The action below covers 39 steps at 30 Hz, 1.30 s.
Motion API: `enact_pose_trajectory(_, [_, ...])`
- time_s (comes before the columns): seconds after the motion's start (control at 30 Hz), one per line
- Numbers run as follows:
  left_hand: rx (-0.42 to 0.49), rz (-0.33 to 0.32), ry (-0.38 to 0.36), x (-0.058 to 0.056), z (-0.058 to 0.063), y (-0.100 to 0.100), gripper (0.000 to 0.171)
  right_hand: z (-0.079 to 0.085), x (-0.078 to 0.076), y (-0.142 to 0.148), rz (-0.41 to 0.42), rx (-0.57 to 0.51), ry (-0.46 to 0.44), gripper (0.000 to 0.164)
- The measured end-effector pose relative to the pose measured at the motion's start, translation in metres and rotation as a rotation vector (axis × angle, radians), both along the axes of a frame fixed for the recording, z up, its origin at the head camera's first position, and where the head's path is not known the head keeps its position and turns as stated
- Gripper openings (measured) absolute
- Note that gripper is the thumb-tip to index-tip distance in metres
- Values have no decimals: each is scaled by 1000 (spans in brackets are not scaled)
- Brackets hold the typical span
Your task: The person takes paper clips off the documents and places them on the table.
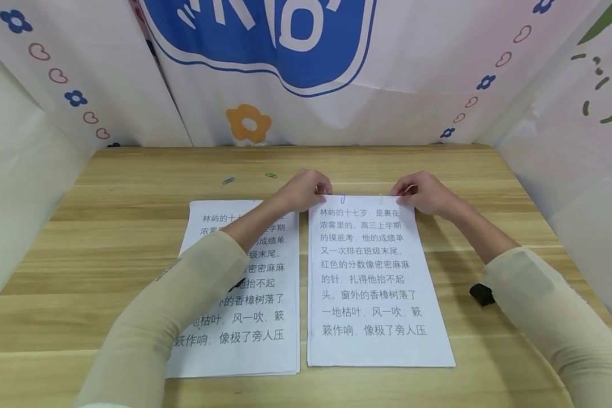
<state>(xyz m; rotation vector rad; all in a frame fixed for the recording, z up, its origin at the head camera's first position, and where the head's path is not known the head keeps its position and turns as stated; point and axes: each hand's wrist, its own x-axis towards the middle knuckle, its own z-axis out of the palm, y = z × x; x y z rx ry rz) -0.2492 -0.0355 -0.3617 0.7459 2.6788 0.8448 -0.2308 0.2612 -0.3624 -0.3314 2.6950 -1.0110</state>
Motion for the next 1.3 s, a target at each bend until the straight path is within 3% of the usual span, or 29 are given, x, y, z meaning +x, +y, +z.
enact_pose_trajectory(0.37, [4, 2, -4, 0, 2, 6, 14, 1, -1, 0, -12, 17, 20, 16])
enact_pose_trajectory(0.63, [27, 0, -11, 0, 1, 5, 13, 6, -2, -15, 12, -30, 96, 19])
enact_pose_trajectory(0.93, [40, 3, -9, 0, 0, 3, 14, 7, -10, -46, 123, -62, 198, 18])
enact_pose_trajectory(1.3, [63, -13, -6, 0, 1, 0, 15, 5, -16, -71, 210, -37, 213, 13])
